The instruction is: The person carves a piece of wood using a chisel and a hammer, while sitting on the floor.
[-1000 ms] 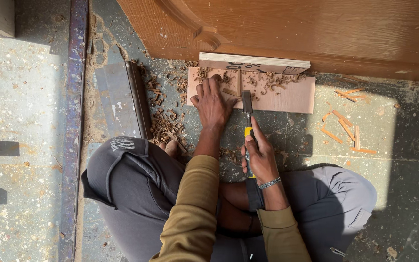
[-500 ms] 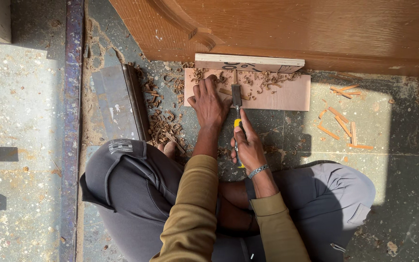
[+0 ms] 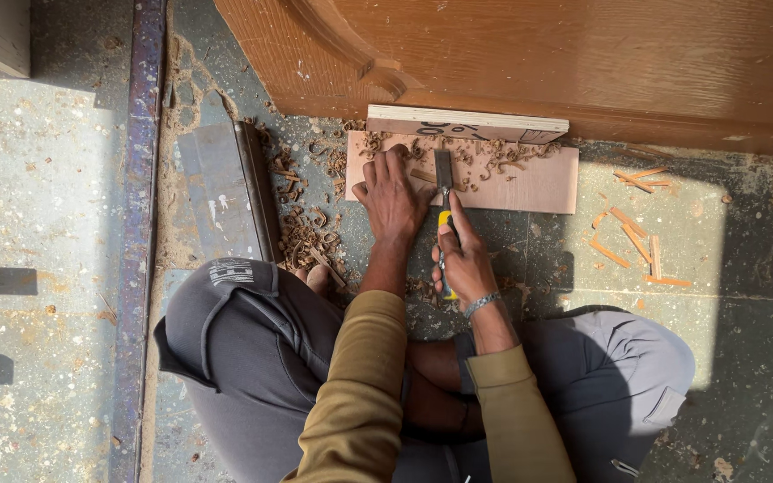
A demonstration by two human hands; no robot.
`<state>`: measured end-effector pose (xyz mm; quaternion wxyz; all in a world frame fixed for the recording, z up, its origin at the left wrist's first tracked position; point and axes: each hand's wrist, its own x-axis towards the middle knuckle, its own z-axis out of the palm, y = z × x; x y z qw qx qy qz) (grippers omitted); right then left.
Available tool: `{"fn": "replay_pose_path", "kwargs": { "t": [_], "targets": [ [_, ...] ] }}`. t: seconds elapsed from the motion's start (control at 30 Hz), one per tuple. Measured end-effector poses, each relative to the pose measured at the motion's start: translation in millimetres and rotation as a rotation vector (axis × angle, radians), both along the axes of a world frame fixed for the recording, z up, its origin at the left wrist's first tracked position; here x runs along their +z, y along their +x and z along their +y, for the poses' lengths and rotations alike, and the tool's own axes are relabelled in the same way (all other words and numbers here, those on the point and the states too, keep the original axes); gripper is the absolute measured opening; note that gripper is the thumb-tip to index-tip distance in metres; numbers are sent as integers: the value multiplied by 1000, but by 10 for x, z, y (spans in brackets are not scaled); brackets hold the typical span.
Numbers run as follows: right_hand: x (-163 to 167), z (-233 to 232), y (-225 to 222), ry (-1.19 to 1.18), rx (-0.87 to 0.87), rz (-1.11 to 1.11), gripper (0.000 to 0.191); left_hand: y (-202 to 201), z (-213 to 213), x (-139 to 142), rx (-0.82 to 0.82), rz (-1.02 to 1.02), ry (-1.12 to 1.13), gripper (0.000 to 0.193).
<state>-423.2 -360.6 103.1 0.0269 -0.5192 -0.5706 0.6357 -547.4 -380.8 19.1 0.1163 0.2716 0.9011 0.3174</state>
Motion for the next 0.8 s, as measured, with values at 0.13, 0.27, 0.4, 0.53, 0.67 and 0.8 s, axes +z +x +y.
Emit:
{"fn": "replay_pose_path", "kwargs": {
  "t": [0.13,0.27,0.4,0.53,0.67,0.8],
  "targets": [
    [-39,57,-78,-5,1,57,61,8,-16,1,-5,-8,-16,85],
    [-72,-9,5,37,16,29,62,-16,-4,-9,-19,-6,-20,83],
    [-205,84,-19,-33,-10,76,64,19,-19,-18,-4,31,-12,86],
    [-369,133,125,-299,-233,556,63,76,-49,12,-2,10,-10,85],
    [-257,84,681,-386,-319,811,65,46,-40,44,26,32,99,88],
    [9,-25,1206,-37,-136,464,67,-96,114,-10,19,144,317,34]
  ]
}}
